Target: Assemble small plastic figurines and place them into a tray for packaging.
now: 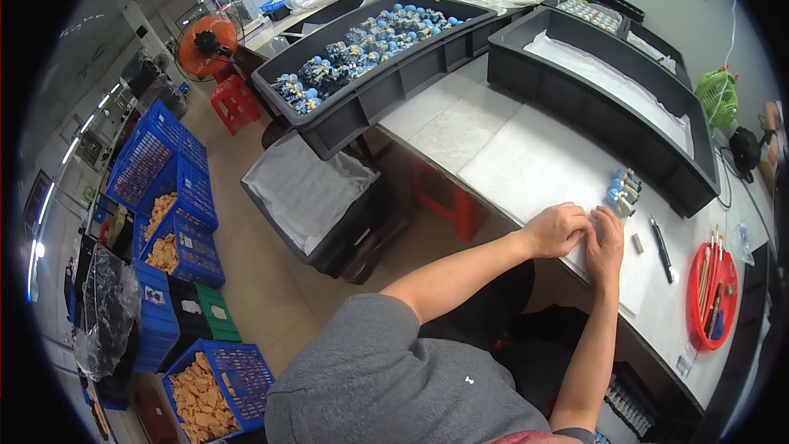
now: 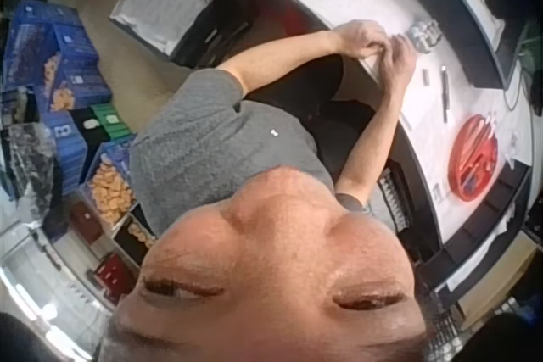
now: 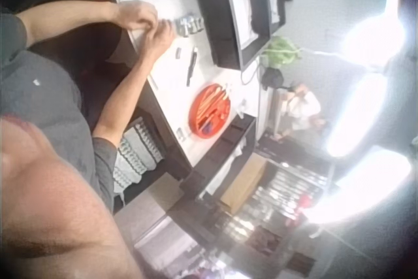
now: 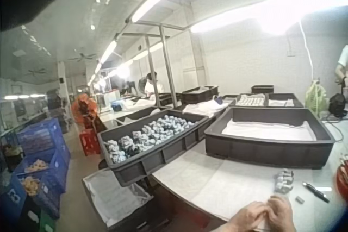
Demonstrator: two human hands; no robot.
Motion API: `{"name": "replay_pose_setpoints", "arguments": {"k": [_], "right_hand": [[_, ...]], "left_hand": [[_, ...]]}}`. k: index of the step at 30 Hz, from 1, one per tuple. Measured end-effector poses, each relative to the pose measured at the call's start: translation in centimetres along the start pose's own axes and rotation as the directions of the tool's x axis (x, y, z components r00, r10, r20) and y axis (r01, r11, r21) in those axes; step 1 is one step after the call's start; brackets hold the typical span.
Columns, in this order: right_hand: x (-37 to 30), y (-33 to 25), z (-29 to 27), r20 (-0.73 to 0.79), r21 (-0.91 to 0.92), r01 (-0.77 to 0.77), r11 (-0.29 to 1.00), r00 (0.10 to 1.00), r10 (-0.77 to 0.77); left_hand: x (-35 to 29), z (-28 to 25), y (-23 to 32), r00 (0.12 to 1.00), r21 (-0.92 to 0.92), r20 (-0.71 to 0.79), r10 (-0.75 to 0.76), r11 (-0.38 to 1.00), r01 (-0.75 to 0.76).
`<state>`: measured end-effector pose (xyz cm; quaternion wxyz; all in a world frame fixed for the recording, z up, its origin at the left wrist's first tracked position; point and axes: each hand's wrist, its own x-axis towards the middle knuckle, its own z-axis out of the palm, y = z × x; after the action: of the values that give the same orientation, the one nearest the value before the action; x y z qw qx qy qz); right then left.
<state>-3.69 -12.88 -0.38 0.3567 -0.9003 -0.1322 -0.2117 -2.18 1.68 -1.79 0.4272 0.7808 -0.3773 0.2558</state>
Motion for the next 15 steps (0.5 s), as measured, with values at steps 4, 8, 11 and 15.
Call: {"name": "replay_pose_setpoints", "arguments": {"k": [4,8,11,15], "right_hand": [[0.15,0.08,0.02,-0.006,0.007,0.008,1.0,1.0,-0.007],[0.39,0.36,0.01,-0.034,0.009,0.032,0.999,0.999,-0.031],[-0.02,0.15,0.12,-0.026,0.021,0.052,0.998,0.998,-0.052],[-0.13,0.21,0.02,-0.018,0.024,0.054,0.998,0.998,-0.053]], "left_hand": [[0.25,-0.06,-0.03,1.0,-0.007,-0.006,0.008,1.0,-0.009],[0.6,-0.41,0.18,1.0,-0.001,0.02,0.015,1.0,-0.015],[0.02,-0.4,0.31,1.0,-0.005,0.011,-0.001,1.0,0.001],[0.04,-0.38,0.55,1.0,-0.021,0.008,-0.005,1.0,0.005]]}}
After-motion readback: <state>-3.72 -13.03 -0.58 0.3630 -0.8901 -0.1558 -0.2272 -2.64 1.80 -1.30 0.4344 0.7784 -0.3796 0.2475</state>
